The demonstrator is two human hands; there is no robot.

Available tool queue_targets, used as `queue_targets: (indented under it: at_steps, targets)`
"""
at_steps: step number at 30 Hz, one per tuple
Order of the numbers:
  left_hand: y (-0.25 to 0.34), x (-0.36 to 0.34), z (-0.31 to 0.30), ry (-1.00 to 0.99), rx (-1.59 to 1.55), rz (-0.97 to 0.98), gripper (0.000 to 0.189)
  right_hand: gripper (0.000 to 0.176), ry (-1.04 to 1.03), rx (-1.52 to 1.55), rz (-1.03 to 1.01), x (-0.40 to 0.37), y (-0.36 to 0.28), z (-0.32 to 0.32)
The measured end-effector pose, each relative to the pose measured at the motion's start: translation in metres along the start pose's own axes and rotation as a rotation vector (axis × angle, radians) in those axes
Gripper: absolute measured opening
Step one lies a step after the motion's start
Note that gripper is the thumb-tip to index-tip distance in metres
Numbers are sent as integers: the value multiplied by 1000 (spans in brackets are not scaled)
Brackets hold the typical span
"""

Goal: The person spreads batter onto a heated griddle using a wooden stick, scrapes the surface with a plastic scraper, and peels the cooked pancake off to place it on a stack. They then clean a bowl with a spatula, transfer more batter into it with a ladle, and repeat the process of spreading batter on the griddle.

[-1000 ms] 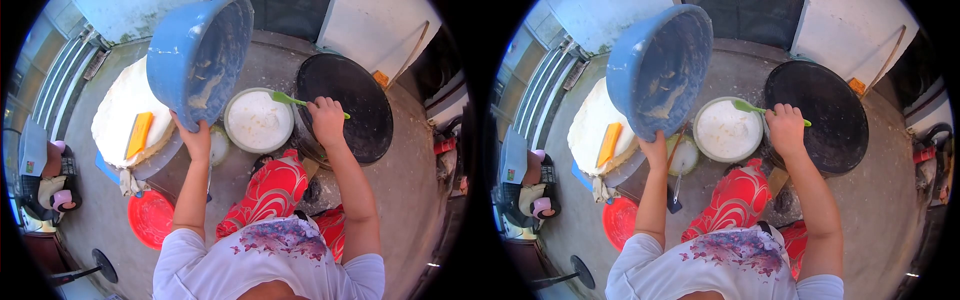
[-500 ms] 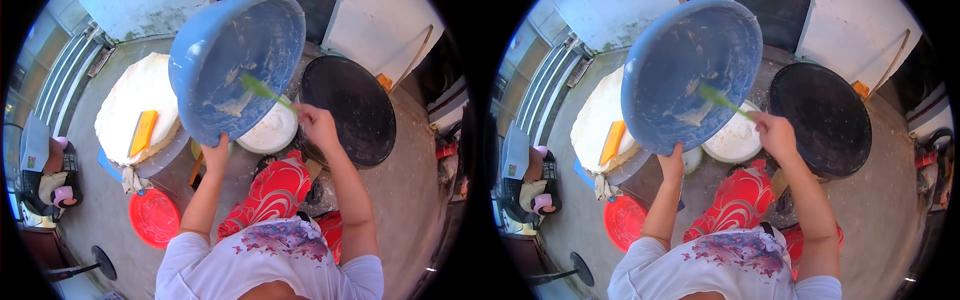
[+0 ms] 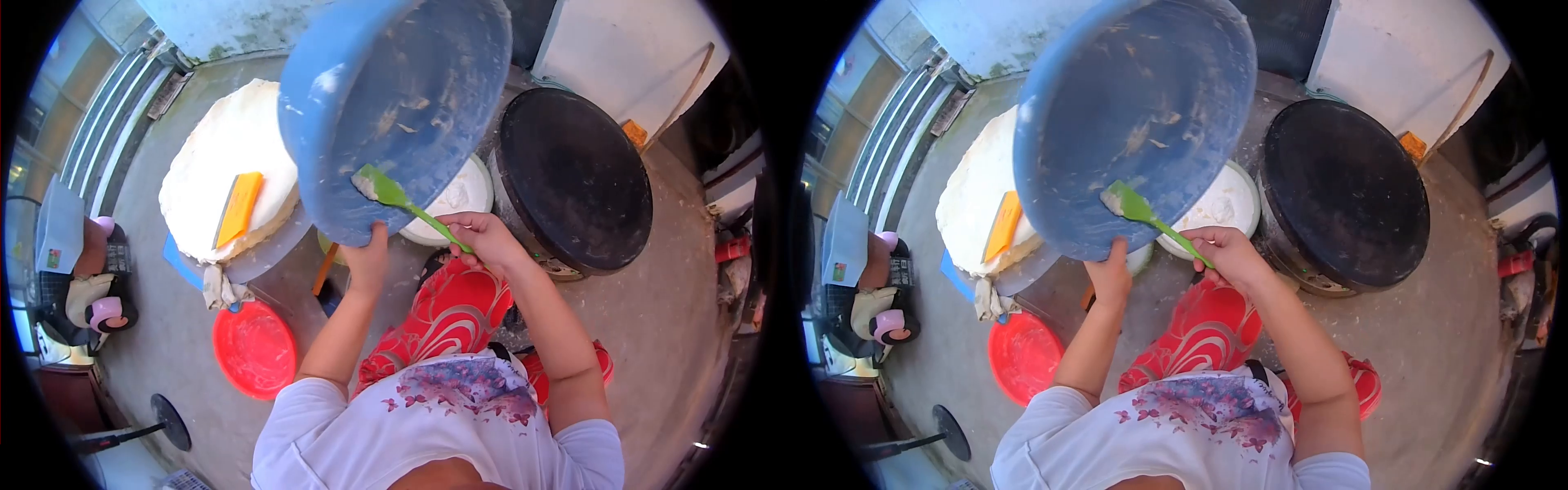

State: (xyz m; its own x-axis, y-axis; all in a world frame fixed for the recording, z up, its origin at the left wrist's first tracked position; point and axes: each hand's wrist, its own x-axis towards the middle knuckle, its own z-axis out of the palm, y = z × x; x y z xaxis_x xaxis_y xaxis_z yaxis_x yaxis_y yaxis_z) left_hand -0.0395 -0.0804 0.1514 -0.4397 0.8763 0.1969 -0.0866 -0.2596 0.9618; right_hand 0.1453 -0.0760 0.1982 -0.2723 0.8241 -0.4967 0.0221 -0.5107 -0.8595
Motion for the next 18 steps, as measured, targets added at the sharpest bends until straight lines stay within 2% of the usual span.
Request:
queue_targets:
  at_steps: [2,3,5,6,8,10,12,14,16,17,18]
  targets:
    - [1,1,1,-5,45,-9,41,24,-134,221,103,-1,-5,-2]
    - [-2,2,1,-16,18,20,40,24,-135,221,100,-4,-9,-2]
    - [-1,4,3,-25,-11,45,40,25,-85,262,-58,-14,-18,-4]
    - [0,7,2,-22,-11,43,40,25,-84,261,-54,-18,-22,-6]
    - [0,14,1,-22,-12,41,41,25,98,33,-349,-23,-28,-14]
    - [-5,23,-1,117,27,82,41,26,130,35,-385,-21,-23,-26]
    - [-12,34,-10,159,45,89,42,29,307,-179,-582,-7,-4,-38]
    - [-14,40,-17,205,63,90,42,35,355,-298,-635,14,26,-49]
    - [-7,42,-23,255,142,123,41,38,373,-659,-847,42,64,-62]
    - [-7,42,-27,252,149,119,41,38,373,-654,-839,61,93,-69]
    - [-7,42,-32,245,184,114,41,40,396,-724,-648,82,126,-77]
